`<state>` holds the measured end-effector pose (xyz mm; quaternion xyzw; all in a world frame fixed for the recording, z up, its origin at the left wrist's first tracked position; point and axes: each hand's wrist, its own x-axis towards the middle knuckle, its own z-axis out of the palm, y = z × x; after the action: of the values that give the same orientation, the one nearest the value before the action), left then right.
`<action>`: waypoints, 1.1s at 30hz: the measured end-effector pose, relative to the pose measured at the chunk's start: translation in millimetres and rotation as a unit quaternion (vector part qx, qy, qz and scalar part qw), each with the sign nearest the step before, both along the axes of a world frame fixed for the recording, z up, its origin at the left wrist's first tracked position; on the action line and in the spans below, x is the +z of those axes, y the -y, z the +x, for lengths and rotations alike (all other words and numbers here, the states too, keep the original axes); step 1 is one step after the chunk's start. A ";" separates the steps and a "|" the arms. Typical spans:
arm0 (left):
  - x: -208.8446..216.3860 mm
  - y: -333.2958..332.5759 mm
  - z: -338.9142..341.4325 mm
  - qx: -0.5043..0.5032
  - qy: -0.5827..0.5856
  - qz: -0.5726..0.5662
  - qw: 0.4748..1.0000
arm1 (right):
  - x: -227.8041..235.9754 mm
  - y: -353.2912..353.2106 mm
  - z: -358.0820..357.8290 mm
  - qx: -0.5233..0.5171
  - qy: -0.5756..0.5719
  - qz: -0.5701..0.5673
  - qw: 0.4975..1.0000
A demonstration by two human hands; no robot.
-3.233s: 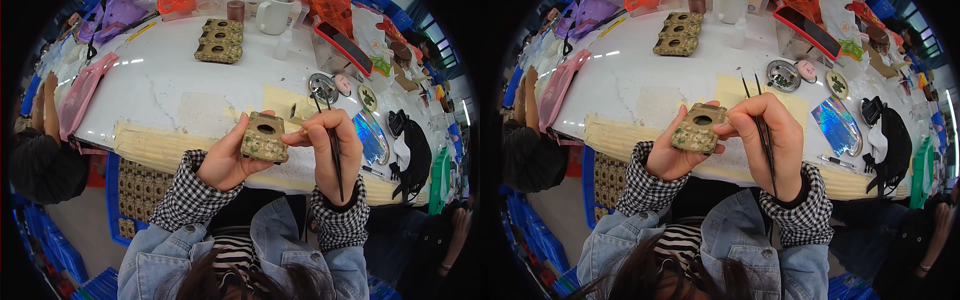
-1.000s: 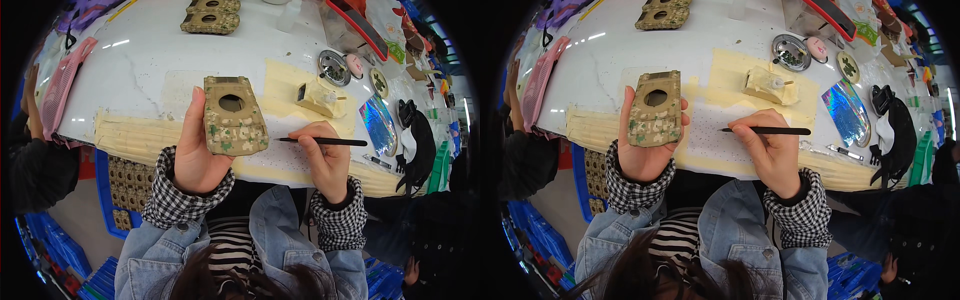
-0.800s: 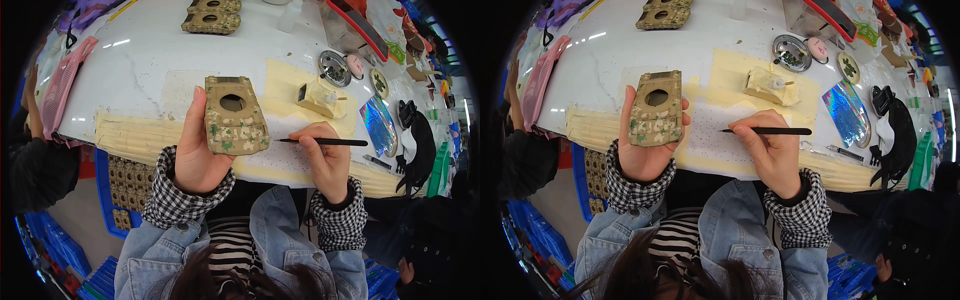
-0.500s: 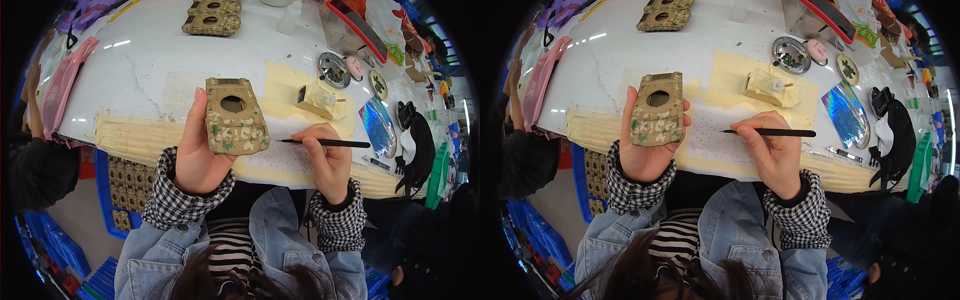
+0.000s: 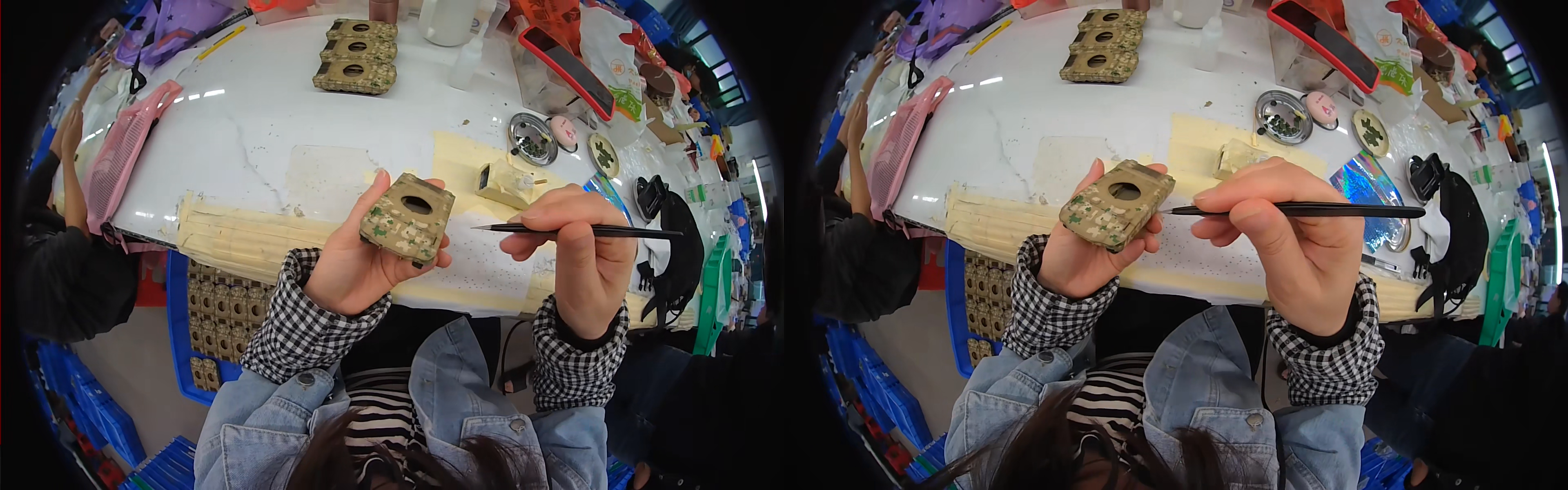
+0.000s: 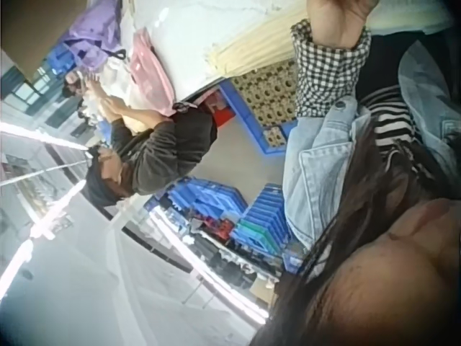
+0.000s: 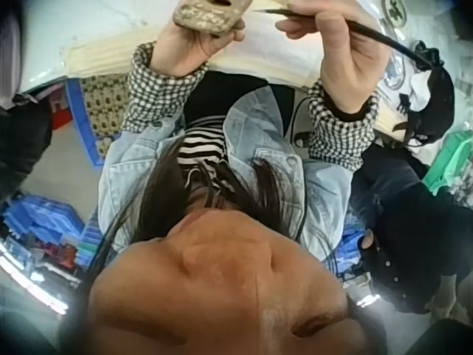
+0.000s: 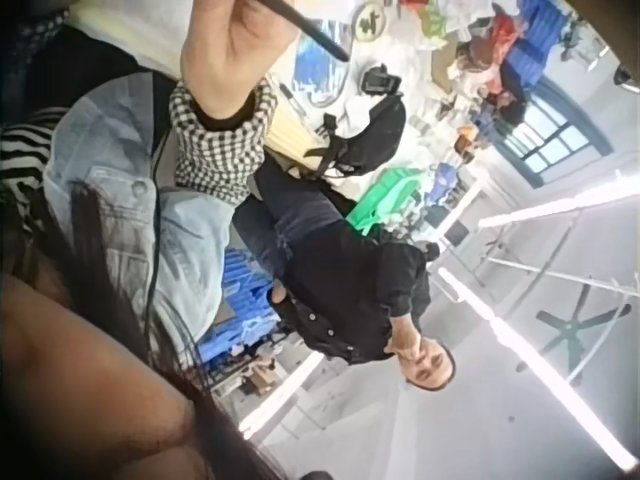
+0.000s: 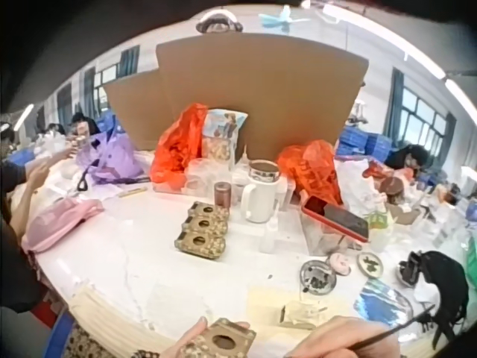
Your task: Applying paint and fine details to a model tank using a brush and tweezers at a workbench.
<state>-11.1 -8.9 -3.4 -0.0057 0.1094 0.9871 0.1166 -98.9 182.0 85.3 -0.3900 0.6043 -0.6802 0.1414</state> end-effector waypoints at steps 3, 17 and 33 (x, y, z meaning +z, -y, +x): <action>-2.7 -1.2 -1.9 0.002 0.019 -0.028 0.999 | 0.3 15.8 0.5 0.030 -0.077 0.005 0.997; -1.8 -2.6 -1.3 0.000 -0.004 -0.041 0.999 | -5.8 27.1 -0.7 0.107 0.062 -0.015 0.992; -1.7 -2.3 -0.5 -0.001 -0.006 -0.050 0.999 | -6.6 27.0 -1.4 0.110 0.049 0.006 0.993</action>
<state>-11.6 -6.6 -5.1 -0.0054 0.1594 0.9804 0.1161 -100.4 155.0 78.7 -0.4193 0.5539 -0.6756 0.2469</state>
